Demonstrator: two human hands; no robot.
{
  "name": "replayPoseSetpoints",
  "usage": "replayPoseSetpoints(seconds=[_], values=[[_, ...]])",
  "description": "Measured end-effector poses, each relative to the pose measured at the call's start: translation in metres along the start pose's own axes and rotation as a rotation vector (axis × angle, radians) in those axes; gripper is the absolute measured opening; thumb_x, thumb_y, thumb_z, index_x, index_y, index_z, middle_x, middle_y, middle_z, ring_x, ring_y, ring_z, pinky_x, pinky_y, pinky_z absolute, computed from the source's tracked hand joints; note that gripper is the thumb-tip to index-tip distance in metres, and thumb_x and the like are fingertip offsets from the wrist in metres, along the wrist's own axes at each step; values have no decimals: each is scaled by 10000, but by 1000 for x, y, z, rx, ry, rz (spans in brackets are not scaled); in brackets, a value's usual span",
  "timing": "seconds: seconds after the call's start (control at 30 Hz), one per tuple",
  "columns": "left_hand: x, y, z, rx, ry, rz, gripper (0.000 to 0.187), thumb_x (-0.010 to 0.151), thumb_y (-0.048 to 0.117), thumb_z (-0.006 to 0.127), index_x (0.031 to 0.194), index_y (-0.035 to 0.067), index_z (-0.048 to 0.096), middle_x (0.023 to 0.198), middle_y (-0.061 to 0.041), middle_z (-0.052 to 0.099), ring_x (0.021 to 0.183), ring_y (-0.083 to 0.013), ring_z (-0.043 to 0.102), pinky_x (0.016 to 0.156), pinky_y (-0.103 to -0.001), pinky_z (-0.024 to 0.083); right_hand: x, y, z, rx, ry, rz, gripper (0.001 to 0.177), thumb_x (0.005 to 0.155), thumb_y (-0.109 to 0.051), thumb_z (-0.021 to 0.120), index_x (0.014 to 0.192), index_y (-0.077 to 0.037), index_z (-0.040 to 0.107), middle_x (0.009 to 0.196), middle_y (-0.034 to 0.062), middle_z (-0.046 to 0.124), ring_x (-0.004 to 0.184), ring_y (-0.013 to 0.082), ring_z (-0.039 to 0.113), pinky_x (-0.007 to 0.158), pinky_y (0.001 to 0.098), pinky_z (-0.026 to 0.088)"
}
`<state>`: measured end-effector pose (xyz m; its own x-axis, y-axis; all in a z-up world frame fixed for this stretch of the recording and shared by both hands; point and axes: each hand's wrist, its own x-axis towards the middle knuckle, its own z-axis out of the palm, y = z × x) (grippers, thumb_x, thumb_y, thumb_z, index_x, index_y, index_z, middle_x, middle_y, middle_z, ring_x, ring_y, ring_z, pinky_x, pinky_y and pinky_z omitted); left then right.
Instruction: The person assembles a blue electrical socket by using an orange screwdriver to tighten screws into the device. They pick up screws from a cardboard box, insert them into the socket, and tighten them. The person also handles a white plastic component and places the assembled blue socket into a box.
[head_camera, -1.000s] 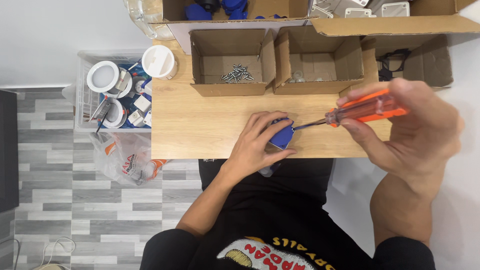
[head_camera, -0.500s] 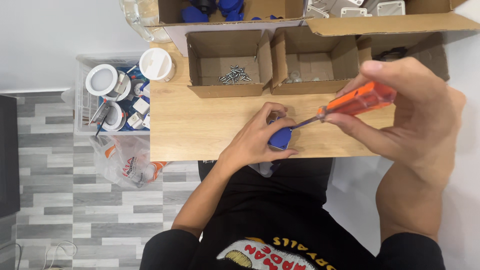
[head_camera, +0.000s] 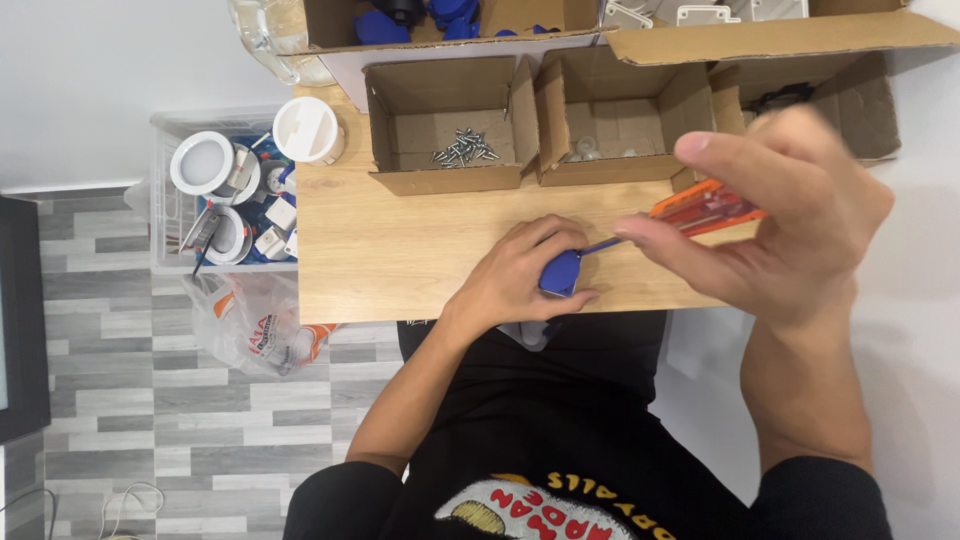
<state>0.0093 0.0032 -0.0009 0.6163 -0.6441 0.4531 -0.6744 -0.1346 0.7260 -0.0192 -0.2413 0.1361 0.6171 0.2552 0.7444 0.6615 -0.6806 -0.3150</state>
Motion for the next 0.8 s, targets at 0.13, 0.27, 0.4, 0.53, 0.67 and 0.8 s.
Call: replayPoseSetpoints(seconds=[0.13, 0.27, 0.4, 0.53, 0.67, 0.8], values=[[-2, 2, 7, 10, 94, -7, 488, 924, 385, 887, 1214, 77, 644, 1183, -66, 676, 1144, -269, 712, 932, -409, 560, 29, -14, -28, 369, -349, 158, 555, 1071, -24, 760, 1551, -90, 488, 1478, 314, 523, 1266, 384, 689, 965, 420, 680], [-1, 8, 9, 35, 169, 5, 449, 927, 365, 890, 1163, 68, 649, 1130, -64, 671, 1071, -256, 711, 903, -401, 563, 36, -19, -44, 766, -614, 270, 640, 1103, 141, 457, 1627, -209, 348, 1637, 296, 586, 1568, 421, 694, 1214, 431, 749], [-2, 6, 11, 51, 171, -5, 465, 920, 377, 895, 1173, 73, 650, 1159, -69, 684, 1102, -260, 723, 915, -407, 567, 38, -26, -46, 570, -628, 311, 506, 990, 141, 593, 1466, -6, 503, 1407, 214, 752, 1199, 271, 870, 1045, 303, 760], [-3, 8, 13, 60, 177, -31, 463, 922, 386, 890, 1181, 84, 655, 1132, -56, 677, 1072, -248, 709, 911, -403, 556, 30, -31, -28, 297, -319, 232, 596, 934, 46, 955, 1408, 76, 595, 1107, 234, 776, 1099, 328, 864, 894, 312, 681], [-3, 7, 14, 71, 192, -20, 478, 917, 391, 898, 1191, 78, 663, 1130, -54, 679, 1069, -243, 713, 904, -393, 555, 12, -15, -12, 148, -156, 207, 713, 900, -93, 1200, 1382, 50, 695, 968, 153, 668, 871, 231, 726, 778, 301, 525], [-3, 7, 13, 64, 192, -20, 474, 912, 375, 905, 1183, 76, 656, 1125, -62, 674, 1046, -253, 709, 914, -399, 559, 6, -12, 11, 136, -89, 146, 707, 962, -70, 1166, 1405, 35, 625, 944, 130, 724, 818, 208, 611, 791, 329, 494]])
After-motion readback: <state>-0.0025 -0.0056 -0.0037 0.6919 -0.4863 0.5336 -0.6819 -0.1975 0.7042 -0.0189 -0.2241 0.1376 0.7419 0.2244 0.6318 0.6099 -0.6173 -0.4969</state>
